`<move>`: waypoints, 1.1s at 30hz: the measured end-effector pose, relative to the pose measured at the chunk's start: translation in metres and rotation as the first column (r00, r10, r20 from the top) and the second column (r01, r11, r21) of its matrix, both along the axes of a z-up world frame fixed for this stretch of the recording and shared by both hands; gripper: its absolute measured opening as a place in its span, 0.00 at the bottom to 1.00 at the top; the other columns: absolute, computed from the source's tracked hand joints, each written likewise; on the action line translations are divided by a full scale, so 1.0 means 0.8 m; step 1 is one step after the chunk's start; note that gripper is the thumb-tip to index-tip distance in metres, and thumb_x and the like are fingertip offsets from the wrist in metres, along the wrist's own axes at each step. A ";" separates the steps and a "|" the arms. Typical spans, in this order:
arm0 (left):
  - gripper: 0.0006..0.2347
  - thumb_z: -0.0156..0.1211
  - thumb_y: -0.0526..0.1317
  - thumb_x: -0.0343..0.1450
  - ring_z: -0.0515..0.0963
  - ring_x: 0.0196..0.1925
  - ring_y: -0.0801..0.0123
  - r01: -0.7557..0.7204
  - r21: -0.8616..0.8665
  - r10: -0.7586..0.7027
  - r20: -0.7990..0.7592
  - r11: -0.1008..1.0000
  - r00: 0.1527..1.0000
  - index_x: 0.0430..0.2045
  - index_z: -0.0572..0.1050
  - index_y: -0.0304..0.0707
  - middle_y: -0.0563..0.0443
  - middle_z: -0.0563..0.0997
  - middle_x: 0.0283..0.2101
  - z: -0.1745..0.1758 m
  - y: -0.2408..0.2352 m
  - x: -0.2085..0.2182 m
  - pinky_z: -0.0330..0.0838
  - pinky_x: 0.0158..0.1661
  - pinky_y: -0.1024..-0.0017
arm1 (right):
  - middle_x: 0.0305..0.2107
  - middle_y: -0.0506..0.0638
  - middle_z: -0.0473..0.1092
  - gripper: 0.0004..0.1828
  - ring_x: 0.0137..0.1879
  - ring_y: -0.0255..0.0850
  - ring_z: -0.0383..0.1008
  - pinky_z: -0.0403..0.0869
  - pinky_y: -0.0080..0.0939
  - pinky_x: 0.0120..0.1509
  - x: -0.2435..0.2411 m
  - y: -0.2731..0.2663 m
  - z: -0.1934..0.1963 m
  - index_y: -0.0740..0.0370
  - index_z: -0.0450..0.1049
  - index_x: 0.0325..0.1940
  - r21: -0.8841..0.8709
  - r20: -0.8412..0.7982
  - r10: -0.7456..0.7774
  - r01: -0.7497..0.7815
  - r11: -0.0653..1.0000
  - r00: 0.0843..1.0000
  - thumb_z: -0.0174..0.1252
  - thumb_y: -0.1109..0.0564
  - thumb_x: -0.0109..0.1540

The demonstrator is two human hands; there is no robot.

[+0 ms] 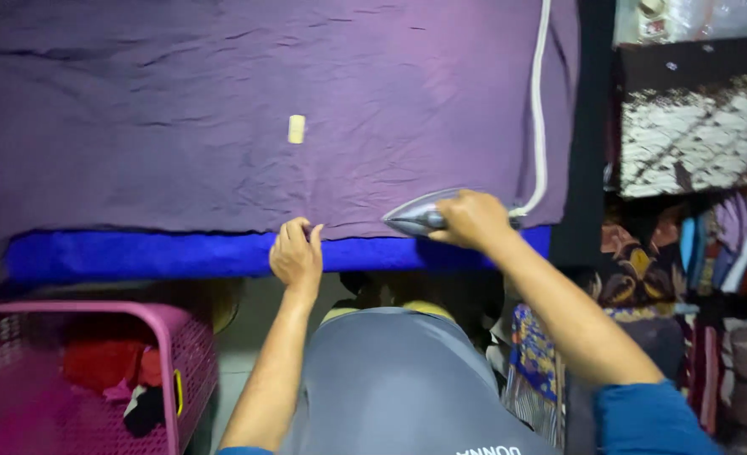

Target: Ironing a long purple garment on a flat surface.

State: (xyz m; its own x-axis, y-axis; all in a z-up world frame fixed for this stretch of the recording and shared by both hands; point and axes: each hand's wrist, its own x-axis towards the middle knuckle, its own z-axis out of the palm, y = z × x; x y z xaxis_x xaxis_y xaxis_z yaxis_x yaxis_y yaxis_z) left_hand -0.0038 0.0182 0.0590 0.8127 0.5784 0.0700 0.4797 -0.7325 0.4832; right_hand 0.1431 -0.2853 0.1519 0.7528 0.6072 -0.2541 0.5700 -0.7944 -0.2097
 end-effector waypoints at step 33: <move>0.16 0.54 0.37 0.68 0.76 0.46 0.61 0.776 0.280 -0.822 0.273 0.565 0.500 0.49 0.78 0.35 0.48 0.77 0.44 0.005 -0.103 0.043 0.70 0.47 0.64 | 0.22 0.56 0.72 0.27 0.32 0.54 0.78 0.77 0.53 0.37 0.038 -0.175 -0.002 0.53 0.80 0.31 -0.132 0.157 -0.005 0.026 0.991 0.988 0.67 0.28 0.49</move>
